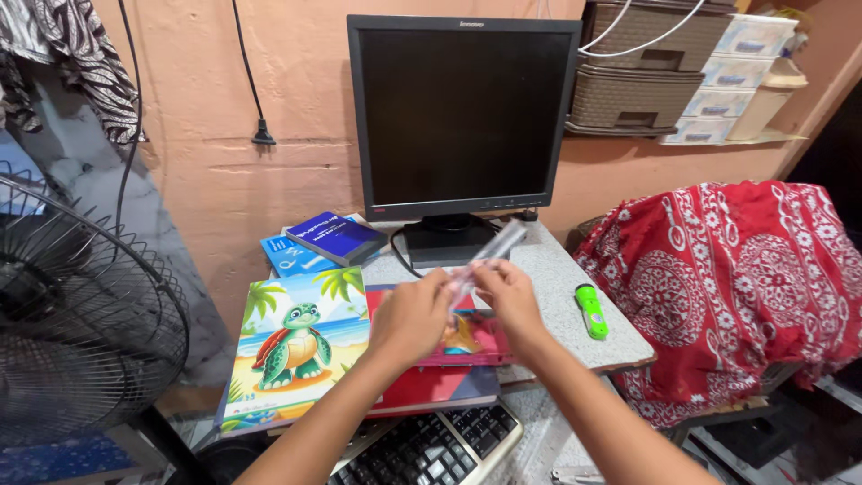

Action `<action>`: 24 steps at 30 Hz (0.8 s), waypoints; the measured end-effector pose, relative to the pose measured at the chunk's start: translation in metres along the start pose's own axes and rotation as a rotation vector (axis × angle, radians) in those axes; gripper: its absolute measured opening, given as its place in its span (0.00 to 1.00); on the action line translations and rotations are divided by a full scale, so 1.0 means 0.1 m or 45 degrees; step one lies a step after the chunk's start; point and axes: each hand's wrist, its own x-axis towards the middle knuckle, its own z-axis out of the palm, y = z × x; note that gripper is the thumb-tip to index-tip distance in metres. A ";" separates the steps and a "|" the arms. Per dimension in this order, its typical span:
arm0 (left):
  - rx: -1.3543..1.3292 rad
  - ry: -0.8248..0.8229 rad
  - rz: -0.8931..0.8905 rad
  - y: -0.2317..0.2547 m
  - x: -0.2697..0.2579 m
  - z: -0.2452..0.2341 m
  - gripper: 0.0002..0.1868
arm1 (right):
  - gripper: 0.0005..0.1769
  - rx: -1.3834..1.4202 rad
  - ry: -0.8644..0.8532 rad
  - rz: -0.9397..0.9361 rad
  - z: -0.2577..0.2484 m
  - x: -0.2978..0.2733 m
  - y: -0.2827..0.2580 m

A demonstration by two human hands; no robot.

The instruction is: The person organizes stationery items by placing pens, pencils, and a ruler into a pink pencil case and a clear pouch, then gathers several notebooks together on the desk.

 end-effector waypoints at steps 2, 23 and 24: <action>0.096 -0.171 0.029 -0.01 -0.05 0.03 0.21 | 0.07 0.182 0.035 0.086 -0.19 0.01 -0.09; 0.799 -0.096 0.591 -0.57 -0.26 0.28 0.38 | 0.55 -1.058 0.469 0.130 -0.48 -0.88 0.14; 0.821 -0.046 0.621 -0.59 -0.27 0.32 0.38 | 0.55 -1.085 0.502 0.190 -0.45 -0.92 0.12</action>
